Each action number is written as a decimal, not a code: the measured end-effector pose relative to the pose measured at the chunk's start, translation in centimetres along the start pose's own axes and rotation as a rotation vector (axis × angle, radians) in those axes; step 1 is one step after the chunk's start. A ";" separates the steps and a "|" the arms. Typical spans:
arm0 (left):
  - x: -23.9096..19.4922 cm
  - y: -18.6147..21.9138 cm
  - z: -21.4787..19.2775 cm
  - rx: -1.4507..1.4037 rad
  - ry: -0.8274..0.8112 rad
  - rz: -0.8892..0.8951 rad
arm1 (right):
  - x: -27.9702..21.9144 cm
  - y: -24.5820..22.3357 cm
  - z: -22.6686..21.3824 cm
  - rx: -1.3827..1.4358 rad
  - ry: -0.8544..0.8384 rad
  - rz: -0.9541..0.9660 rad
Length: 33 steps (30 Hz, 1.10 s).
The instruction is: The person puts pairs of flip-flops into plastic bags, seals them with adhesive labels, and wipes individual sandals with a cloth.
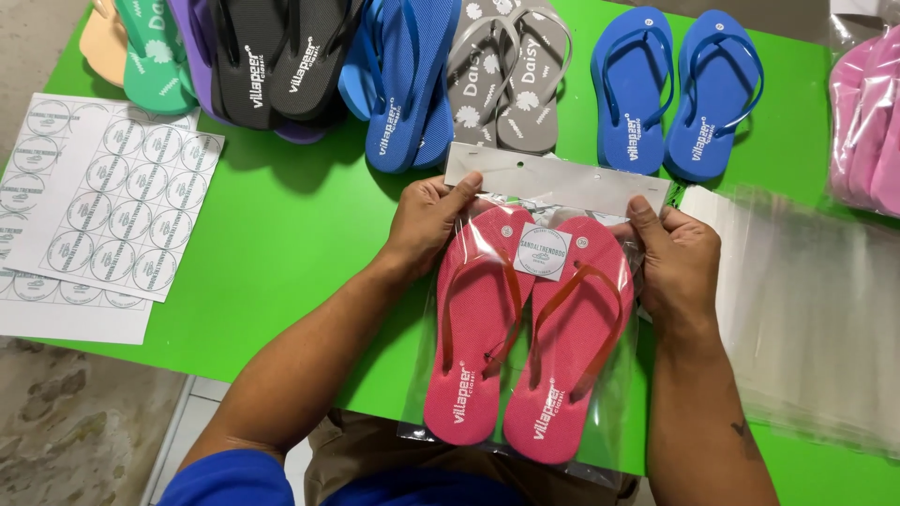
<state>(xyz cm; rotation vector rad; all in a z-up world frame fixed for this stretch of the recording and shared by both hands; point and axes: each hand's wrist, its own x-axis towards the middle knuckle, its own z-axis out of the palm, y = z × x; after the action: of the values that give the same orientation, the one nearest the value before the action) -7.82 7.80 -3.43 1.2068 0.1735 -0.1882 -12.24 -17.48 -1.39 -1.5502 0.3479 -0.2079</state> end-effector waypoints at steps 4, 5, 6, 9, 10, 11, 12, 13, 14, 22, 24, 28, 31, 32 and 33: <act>-0.6 1.3 0.5 0.037 0.020 0.018 | -0.6 -0.6 0.2 -0.047 0.024 -0.003; -0.5 1.2 0.6 0.017 0.024 0.017 | -0.8 -0.9 0.2 -0.087 0.027 -0.002; -0.4 1.1 0.6 -0.003 0.028 0.015 | -1.0 -1.1 0.3 -0.128 0.031 0.001; -0.7 0.9 0.7 0.047 0.032 0.036 | -0.3 0.2 -0.3 -0.238 0.065 -0.039; -0.6 0.8 0.6 0.047 0.030 0.036 | -0.6 -0.2 -0.1 -0.239 0.066 -0.039; -0.6 0.7 0.5 0.034 0.031 0.056 | -0.9 -0.6 0.1 -0.270 0.070 -0.043; -0.5 0.5 0.4 0.020 0.031 0.077 | -1.2 -1.1 0.3 -0.301 0.075 -0.048; -0.5 0.5 0.5 0.020 0.028 0.077 | -1.1 -0.9 0.2 -0.302 0.076 -0.049; -0.6 0.5 0.5 0.013 0.030 0.094 | -1.0 -0.8 0.0 -0.360 0.100 -0.123; 0.2 0.2 0.0 0.009 0.000 0.020 | 2.0 -0.2 -2.2 -0.565 0.280 -0.465; 0.3 0.1 0.1 -0.022 -0.031 0.030 | 3.6 -0.7 -2.7 -0.598 0.314 -0.558; 0.1 0.3 0.1 -0.009 -0.034 0.001 | 10.2 -0.1 -4.8 -0.822 0.396 -0.501; 0.1 0.6 0.3 0.027 -0.046 0.019 | 13.9 0.0 -5.6 -1.086 0.413 -0.113; 0.0 0.6 0.3 0.032 -0.047 0.012 | 14.6 -0.1 -5.5 -1.089 0.372 0.038; -0.1 0.7 0.3 0.037 -0.047 0.005 | 15.2 -0.2 -5.4 -1.087 0.329 0.189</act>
<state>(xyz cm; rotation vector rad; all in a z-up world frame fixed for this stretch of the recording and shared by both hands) -7.73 7.80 -2.66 1.2382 0.1264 -0.2165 0.09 -27.83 -2.39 -2.5350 0.9700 -0.1220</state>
